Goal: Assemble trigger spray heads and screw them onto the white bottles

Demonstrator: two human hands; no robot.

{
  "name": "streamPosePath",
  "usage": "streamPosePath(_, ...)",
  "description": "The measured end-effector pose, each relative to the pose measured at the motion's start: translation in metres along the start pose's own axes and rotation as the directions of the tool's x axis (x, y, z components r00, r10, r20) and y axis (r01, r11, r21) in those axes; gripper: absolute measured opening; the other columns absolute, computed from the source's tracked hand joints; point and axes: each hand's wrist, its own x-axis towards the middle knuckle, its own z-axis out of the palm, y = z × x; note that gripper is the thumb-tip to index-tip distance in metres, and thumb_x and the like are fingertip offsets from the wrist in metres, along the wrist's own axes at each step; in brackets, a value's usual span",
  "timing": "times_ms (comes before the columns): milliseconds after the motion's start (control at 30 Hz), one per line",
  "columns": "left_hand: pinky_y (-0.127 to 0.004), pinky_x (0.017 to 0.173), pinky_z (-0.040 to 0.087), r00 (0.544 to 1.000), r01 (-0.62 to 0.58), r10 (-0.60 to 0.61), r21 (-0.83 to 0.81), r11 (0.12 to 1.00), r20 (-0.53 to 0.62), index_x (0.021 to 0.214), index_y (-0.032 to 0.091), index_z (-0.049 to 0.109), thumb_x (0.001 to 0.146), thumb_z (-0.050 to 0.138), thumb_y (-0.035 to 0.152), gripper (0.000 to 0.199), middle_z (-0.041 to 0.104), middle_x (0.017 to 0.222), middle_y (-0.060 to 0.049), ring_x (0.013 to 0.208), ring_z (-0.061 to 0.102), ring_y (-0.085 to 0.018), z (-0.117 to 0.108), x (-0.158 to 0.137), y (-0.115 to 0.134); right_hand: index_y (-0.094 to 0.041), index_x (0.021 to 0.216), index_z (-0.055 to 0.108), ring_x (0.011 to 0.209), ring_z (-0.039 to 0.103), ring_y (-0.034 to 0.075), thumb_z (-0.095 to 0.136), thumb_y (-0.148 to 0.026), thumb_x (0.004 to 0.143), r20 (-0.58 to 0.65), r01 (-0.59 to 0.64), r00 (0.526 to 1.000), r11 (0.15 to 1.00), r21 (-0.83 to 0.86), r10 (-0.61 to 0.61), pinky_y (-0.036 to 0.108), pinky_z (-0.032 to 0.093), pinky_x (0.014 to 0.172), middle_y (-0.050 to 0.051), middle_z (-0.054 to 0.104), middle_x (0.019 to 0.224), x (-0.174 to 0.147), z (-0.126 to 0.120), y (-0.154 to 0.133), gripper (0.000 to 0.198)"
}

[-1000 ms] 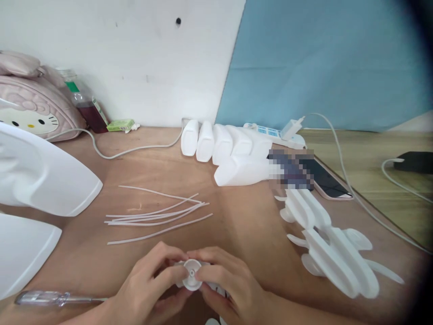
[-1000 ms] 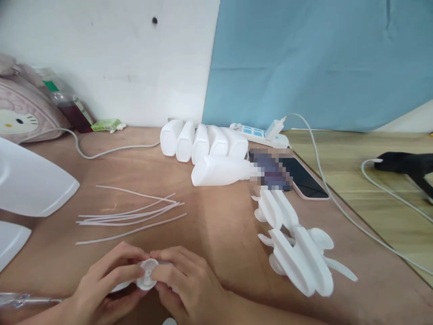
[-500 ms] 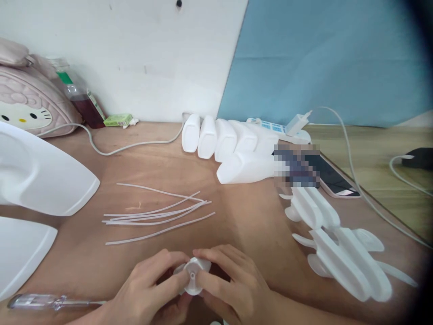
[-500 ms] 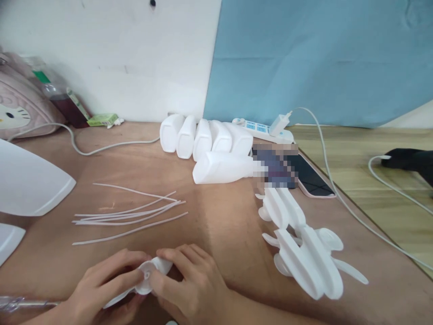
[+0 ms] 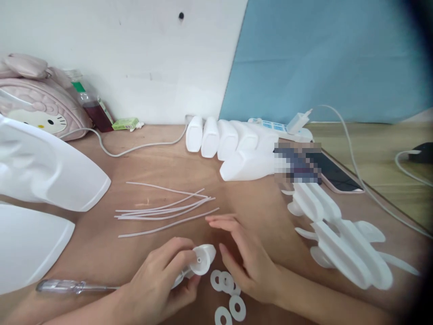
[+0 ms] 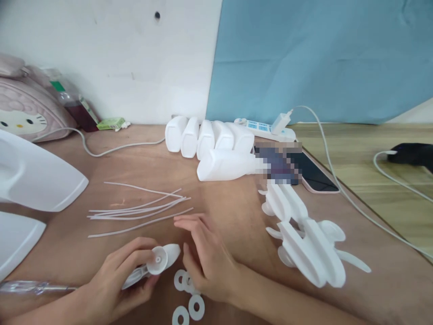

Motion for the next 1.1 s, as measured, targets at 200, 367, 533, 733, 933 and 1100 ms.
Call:
streamPosePath(200, -0.023, 0.073, 0.049, 0.999, 0.039, -0.039, 0.002, 0.999, 0.008, 0.107, 0.017, 0.042, 0.074, 0.049, 0.004, 0.036, 0.054, 0.098, -0.008, 0.086, 0.054, -0.014, 0.003, -0.003, 0.001, -0.012, 0.121, 0.047, 0.101, 0.045, 0.027, 0.043, -0.008, 0.081, -0.015, 0.024, 0.999, 0.845, -0.535, -0.038, 0.043, 0.045, 0.081, 0.012, 0.051, 0.124, 0.002, 0.013, 0.014, 0.04)
streamPosePath(367, -0.025, 0.069, 0.049, 1.0, 0.007, -0.008, 0.048, 0.999, 0.02, 0.111, 0.017, 0.043, 0.073, 0.049, 0.004, 0.041, 0.055, 0.095, -0.008, 0.081, 0.053, -0.015, 0.002, -0.002, 0.002, -0.014, 0.096, 0.062, 0.086, 0.047, 0.024, 0.046, -0.011, 0.083, -0.031, 0.016, 0.999, 0.822, -0.569, -0.041, 0.039, 0.045, 0.07, 0.009, 0.062, 0.102, 0.002, 0.012, 0.011, 0.021)
streamPosePath(533, -0.027, 0.062, 0.047, 0.999, -0.013, 0.01, 0.08, 0.997, 0.034, 0.108, 0.016, 0.047, 0.069, 0.049, 0.003, 0.042, 0.056, 0.091, -0.008, 0.075, 0.052, -0.016, 0.002, -0.003, 0.004, -0.013, 0.098, 0.06, 0.079, 0.048, 0.02, 0.043, -0.01, 0.085, -0.033, 0.028, 0.998, 0.86, -0.51, -0.052, 0.034, 0.044, 0.066, 0.009, 0.063, 0.094, 0.001, 0.011, 0.011, 0.022)
streamPosePath(733, -0.03, 0.059, 0.045, 0.999, -0.043, 0.04, 0.146, 0.988, 0.021, 0.103, 0.015, 0.049, 0.065, 0.051, 0.003, 0.04, 0.058, 0.087, -0.008, 0.071, 0.05, -0.018, 0.001, 0.002, 0.005, -0.014, 0.109, 0.057, 0.078, 0.05, 0.021, 0.041, -0.013, 0.087, -0.001, -0.013, 1.0, 0.853, -0.521, 0.015, 0.035, 0.044, 0.064, 0.01, 0.06, 0.096, 0.002, 0.011, 0.014, 0.027)
streamPosePath(933, -0.031, 0.063, 0.046, 0.995, -0.097, 0.091, 0.135, 0.986, 0.045, 0.107, 0.015, 0.049, 0.07, 0.053, 0.009, 0.038, 0.06, 0.092, -0.009, 0.073, 0.053, -0.018, 0.002, 0.001, 0.003, -0.012, 0.11, 0.056, 0.083, 0.049, 0.023, 0.045, -0.016, 0.086, -0.002, -0.01, 1.0, 0.848, -0.53, 0.01, 0.038, 0.045, 0.07, 0.011, 0.06, 0.105, 0.005, 0.012, 0.014, 0.027)
streamPosePath(1100, -0.029, 0.068, 0.048, 0.994, -0.104, 0.098, 0.148, 0.984, 0.048, 0.109, 0.015, 0.049, 0.077, 0.051, 0.008, 0.033, 0.06, 0.1, -0.01, 0.08, 0.055, -0.017, 0.001, -0.002, 0.0, -0.017, 0.074, 0.057, 0.068, 0.051, 0.016, 0.04, -0.015, 0.089, -0.065, -0.089, 0.995, 0.932, -0.352, 0.071, 0.03, 0.044, 0.062, 0.005, 0.057, 0.072, 0.002, 0.01, 0.014, 0.022)
